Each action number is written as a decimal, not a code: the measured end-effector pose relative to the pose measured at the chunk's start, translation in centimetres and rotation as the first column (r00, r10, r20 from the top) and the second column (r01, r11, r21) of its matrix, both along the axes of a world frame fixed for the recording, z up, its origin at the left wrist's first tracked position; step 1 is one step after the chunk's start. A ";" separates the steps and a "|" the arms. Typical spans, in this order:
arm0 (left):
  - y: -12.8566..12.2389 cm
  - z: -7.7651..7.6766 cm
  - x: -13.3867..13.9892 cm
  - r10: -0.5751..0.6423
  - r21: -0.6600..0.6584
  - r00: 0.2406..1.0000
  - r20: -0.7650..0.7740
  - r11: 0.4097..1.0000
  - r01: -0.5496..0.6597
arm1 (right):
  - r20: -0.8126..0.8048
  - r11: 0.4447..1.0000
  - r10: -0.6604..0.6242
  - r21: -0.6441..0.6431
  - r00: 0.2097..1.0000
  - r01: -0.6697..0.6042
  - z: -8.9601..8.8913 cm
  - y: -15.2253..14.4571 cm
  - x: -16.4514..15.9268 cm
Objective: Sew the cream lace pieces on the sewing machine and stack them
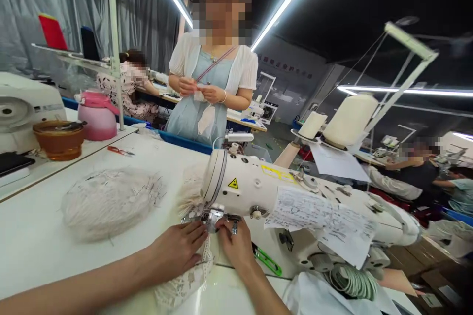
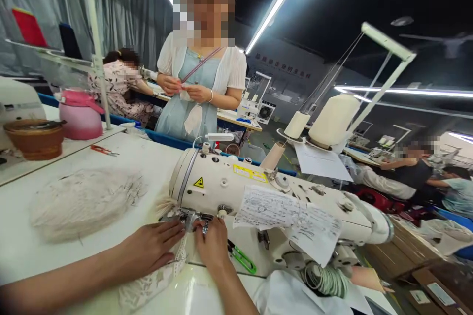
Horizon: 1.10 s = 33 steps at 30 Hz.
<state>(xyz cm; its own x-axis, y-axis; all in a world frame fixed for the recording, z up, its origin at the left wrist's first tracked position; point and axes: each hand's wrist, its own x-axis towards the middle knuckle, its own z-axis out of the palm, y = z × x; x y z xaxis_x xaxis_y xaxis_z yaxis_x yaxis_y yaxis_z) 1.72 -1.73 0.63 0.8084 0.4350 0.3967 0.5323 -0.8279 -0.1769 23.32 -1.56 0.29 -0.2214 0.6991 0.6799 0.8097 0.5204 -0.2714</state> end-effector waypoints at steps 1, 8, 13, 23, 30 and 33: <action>-0.1 0.0 0.0 0.006 -0.043 1.000 0.002 0.999 -0.006 | 0.016 0.999 0.003 -0.043 1.000 -0.002 0.1 -0.3 0.0; 0.9 -1.7 -0.5 -0.003 -0.304 1.000 0.015 0.953 0.008 | 0.070 0.948 0.036 -0.317 0.997 -0.012 -1.5 0.2 1.0; 0.9 -1.3 -0.5 -0.028 -0.209 0.998 0.051 0.977 0.038 | 0.136 0.953 0.086 -0.301 0.987 -0.042 -1.2 -0.3 0.9; 0.7 -0.8 -1.2 -0.086 -0.111 0.988 0.125 0.989 0.100 | 0.211 0.961 0.193 -0.238 0.958 -0.142 -1.6 -0.8 0.8; 1.2 -0.8 -1.7 -0.066 -0.128 0.989 0.134 0.988 0.084 | 0.291 0.983 0.170 -0.119 0.942 -0.140 -1.2 -0.9 0.4; 1.5 -1.0 -1.9 -0.073 -0.150 0.988 0.135 0.984 0.094 | 0.334 0.986 0.141 -0.130 0.932 -0.103 -0.8 -0.9 0.1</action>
<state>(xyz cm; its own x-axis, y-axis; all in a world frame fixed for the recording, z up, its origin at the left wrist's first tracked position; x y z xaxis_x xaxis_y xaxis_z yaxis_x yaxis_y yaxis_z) -0.15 -0.19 -0.32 0.7913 0.4326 0.4322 0.4701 -0.8823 0.0225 23.46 -2.43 -0.53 -0.5145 0.7171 0.4701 0.7956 0.6037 -0.0502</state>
